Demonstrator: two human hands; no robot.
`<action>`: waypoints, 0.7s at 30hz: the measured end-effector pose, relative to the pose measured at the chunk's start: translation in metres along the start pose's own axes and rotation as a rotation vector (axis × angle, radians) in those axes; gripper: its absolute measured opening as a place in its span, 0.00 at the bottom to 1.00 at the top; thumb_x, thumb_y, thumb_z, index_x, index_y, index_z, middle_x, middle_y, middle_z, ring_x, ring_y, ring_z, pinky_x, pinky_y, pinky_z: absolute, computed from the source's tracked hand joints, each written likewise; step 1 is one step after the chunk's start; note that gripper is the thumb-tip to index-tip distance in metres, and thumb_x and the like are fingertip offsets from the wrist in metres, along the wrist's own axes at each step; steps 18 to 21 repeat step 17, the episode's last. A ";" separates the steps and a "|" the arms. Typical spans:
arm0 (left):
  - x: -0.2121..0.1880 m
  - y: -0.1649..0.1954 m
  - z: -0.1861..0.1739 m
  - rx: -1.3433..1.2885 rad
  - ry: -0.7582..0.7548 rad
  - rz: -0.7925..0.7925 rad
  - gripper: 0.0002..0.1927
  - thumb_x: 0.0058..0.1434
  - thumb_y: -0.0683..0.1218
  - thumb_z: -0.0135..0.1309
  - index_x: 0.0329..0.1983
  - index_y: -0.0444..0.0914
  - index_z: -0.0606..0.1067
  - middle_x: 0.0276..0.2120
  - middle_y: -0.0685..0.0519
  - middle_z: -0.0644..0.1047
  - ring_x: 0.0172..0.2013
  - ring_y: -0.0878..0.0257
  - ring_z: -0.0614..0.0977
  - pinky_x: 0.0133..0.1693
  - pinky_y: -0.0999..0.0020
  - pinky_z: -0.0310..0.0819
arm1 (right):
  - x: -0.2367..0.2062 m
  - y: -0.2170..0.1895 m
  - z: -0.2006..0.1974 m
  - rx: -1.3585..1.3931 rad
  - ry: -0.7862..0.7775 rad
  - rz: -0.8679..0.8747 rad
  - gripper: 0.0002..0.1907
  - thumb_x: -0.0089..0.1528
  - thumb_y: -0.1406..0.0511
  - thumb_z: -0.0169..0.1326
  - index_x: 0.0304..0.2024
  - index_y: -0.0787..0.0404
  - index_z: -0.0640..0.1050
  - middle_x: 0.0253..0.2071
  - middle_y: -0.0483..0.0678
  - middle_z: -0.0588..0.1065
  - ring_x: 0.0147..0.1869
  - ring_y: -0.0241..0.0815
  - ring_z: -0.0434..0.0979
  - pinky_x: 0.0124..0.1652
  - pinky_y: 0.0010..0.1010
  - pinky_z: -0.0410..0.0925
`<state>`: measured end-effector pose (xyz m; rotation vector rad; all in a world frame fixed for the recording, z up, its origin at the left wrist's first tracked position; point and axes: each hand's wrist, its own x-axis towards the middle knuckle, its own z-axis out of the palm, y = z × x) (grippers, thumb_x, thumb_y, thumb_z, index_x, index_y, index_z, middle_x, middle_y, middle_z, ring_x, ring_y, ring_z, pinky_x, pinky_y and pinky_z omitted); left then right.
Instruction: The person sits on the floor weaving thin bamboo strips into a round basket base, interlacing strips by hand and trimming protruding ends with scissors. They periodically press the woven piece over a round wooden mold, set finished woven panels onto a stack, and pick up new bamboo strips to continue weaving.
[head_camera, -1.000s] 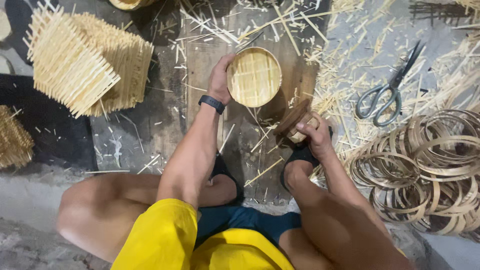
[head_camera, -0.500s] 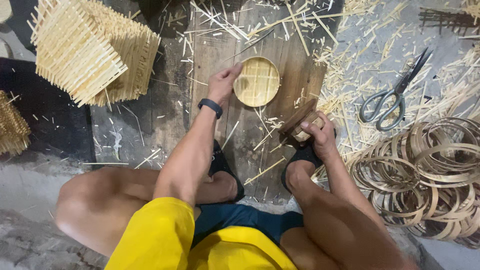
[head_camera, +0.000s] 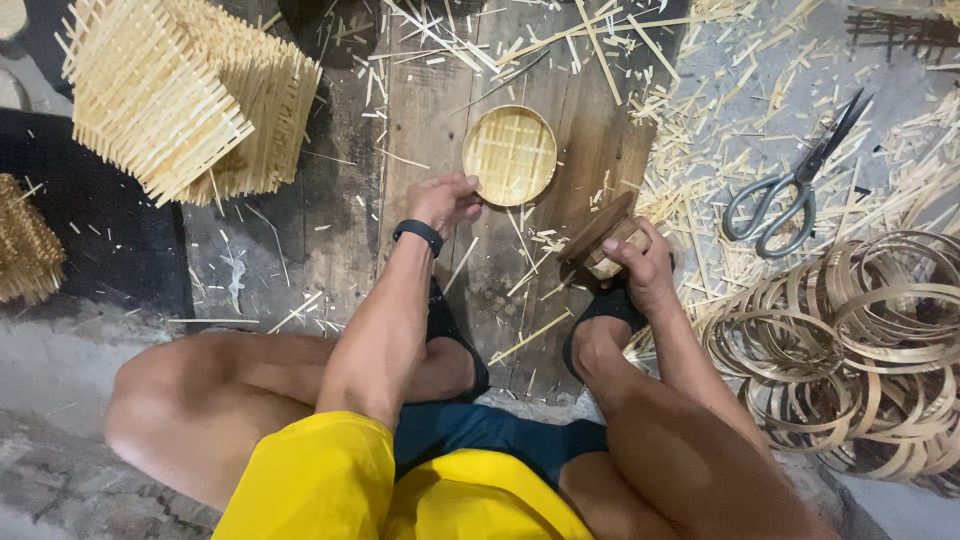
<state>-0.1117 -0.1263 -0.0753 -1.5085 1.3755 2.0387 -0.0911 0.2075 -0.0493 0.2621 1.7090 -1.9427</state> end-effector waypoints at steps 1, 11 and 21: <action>0.000 -0.001 0.000 0.028 0.019 0.005 0.14 0.55 0.36 0.65 0.43 0.27 0.76 0.32 0.42 0.82 0.28 0.56 0.85 0.28 0.64 0.84 | -0.001 -0.001 0.000 0.009 0.012 0.040 0.27 0.57 0.56 0.58 0.52 0.68 0.75 0.40 0.49 0.78 0.40 0.37 0.78 0.36 0.25 0.73; -0.011 0.016 0.010 0.204 0.072 0.094 0.11 0.53 0.37 0.61 0.37 0.24 0.77 0.30 0.41 0.82 0.25 0.54 0.85 0.27 0.61 0.84 | 0.006 0.002 -0.002 0.051 0.006 0.094 0.23 0.56 0.58 0.57 0.49 0.66 0.74 0.37 0.48 0.77 0.37 0.38 0.78 0.33 0.27 0.72; 0.011 0.092 -0.012 0.271 0.257 0.530 0.15 0.55 0.41 0.63 0.44 0.30 0.79 0.35 0.43 0.85 0.31 0.57 0.87 0.33 0.64 0.84 | 0.012 0.017 -0.008 0.069 -0.006 0.060 0.24 0.56 0.59 0.57 0.50 0.68 0.75 0.40 0.48 0.78 0.42 0.38 0.78 0.42 0.27 0.72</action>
